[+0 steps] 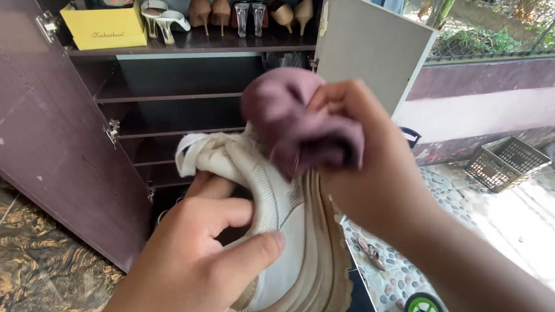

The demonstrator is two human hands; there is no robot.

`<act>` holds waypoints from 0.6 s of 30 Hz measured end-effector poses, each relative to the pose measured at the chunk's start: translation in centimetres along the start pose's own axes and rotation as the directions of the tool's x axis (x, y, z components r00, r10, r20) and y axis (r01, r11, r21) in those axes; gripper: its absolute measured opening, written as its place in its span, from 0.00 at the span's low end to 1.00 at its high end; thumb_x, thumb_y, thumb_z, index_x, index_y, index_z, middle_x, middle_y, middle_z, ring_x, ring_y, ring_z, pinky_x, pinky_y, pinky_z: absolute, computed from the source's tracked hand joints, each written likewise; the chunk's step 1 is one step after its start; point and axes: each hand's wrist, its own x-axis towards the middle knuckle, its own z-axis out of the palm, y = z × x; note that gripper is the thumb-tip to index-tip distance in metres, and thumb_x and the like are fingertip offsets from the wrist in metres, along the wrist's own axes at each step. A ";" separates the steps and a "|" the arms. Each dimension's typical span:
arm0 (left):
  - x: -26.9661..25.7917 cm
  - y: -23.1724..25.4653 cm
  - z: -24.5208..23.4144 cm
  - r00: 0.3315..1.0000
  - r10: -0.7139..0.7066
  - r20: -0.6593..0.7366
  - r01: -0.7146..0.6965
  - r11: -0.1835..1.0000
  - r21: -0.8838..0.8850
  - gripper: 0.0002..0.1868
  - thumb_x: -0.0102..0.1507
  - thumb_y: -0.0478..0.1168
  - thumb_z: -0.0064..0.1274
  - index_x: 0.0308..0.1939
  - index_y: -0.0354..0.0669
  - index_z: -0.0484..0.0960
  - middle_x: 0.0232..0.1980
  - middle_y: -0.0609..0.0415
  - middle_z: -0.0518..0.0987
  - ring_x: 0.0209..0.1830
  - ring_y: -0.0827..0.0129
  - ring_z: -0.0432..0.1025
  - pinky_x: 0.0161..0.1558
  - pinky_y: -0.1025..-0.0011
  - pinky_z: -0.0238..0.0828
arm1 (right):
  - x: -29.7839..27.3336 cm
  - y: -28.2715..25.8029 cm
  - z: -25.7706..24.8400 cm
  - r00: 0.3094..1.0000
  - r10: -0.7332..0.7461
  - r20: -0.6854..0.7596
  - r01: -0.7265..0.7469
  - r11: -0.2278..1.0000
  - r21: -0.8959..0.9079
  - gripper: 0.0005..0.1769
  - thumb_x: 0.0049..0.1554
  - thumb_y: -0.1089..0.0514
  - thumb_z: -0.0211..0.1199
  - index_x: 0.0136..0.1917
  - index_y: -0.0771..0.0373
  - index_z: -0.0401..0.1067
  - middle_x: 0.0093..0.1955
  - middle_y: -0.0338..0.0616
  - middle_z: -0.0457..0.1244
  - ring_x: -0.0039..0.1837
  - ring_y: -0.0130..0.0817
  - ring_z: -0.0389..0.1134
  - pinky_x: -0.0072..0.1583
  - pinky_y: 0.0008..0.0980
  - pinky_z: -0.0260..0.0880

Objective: Cleaning a white sneaker using a cloth in front of a shoe cabinet.

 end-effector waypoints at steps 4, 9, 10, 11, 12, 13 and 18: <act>-0.8 -2.7 -0.8 0.997 0.064 -0.042 -0.064 0.998 -0.011 0.15 0.58 0.43 0.60 0.39 0.34 0.91 0.62 0.44 0.73 0.68 0.55 0.62 0.66 0.61 0.55 | -3.1 -2.9 0.2 0.994 0.067 0.090 -0.081 0.983 0.165 0.30 0.40 0.77 0.63 0.56 0.61 0.65 0.52 0.36 0.62 0.57 0.21 0.63 0.58 0.22 0.64; -1.9 -2.4 -2.6 0.979 -0.200 -0.033 0.198 0.978 -0.067 0.17 0.57 0.44 0.62 0.39 0.33 0.93 0.60 0.48 0.71 0.62 0.59 0.65 0.62 0.62 0.64 | -3.6 -1.4 1.1 0.978 0.159 0.132 -0.189 0.946 0.261 0.25 0.44 0.78 0.59 0.54 0.63 0.67 0.50 0.40 0.62 0.56 0.21 0.59 0.56 0.22 0.62; -1.9 -1.8 -2.4 0.979 -0.202 -0.042 0.199 0.978 -0.068 0.17 0.57 0.44 0.62 0.39 0.33 0.93 0.60 0.48 0.71 0.62 0.59 0.65 0.62 0.62 0.64 | -3.0 -1.1 1.2 0.979 0.153 0.138 -0.185 0.947 0.263 0.25 0.44 0.78 0.59 0.54 0.63 0.67 0.50 0.40 0.62 0.56 0.21 0.59 0.56 0.22 0.62; -1.9 -1.4 -2.1 0.996 -0.082 -0.044 0.079 0.995 -0.069 0.16 0.58 0.43 0.61 0.40 0.33 0.92 0.60 0.47 0.74 0.64 0.59 0.65 0.63 0.63 0.61 | -2.3 -0.8 1.4 0.986 0.155 0.061 -0.165 0.965 0.203 0.24 0.45 0.76 0.59 0.54 0.62 0.67 0.49 0.39 0.63 0.55 0.21 0.61 0.55 0.21 0.63; -1.8 -0.9 -1.8 0.998 0.040 -0.046 -0.043 0.997 -0.069 0.15 0.59 0.43 0.59 0.40 0.33 0.92 0.60 0.46 0.77 0.67 0.59 0.65 0.64 0.63 0.58 | -1.6 -0.5 1.6 0.988 0.152 -0.018 -0.148 0.979 0.141 0.23 0.45 0.75 0.60 0.54 0.61 0.66 0.48 0.38 0.64 0.54 0.21 0.63 0.54 0.21 0.64; -2.0 -1.1 -1.7 0.998 0.039 -0.053 -0.043 0.997 -0.066 0.15 0.59 0.43 0.59 0.40 0.33 0.92 0.60 0.46 0.77 0.67 0.59 0.65 0.64 0.63 0.58 | -1.7 -0.7 1.9 0.989 0.146 -0.014 -0.143 0.979 0.143 0.23 0.45 0.75 0.60 0.54 0.61 0.66 0.48 0.38 0.64 0.54 0.21 0.63 0.54 0.21 0.64; -2.7 -3.5 -1.0 0.996 0.006 -0.085 -0.014 0.996 -0.093 0.12 0.58 0.41 0.60 0.35 0.33 0.89 0.55 0.47 0.79 0.61 0.60 0.70 0.63 0.64 0.63 | -4.8 -3.5 3.5 0.991 0.135 -0.006 -0.132 0.977 0.170 0.27 0.39 0.74 0.64 0.52 0.60 0.67 0.48 0.37 0.63 0.54 0.22 0.63 0.57 0.22 0.63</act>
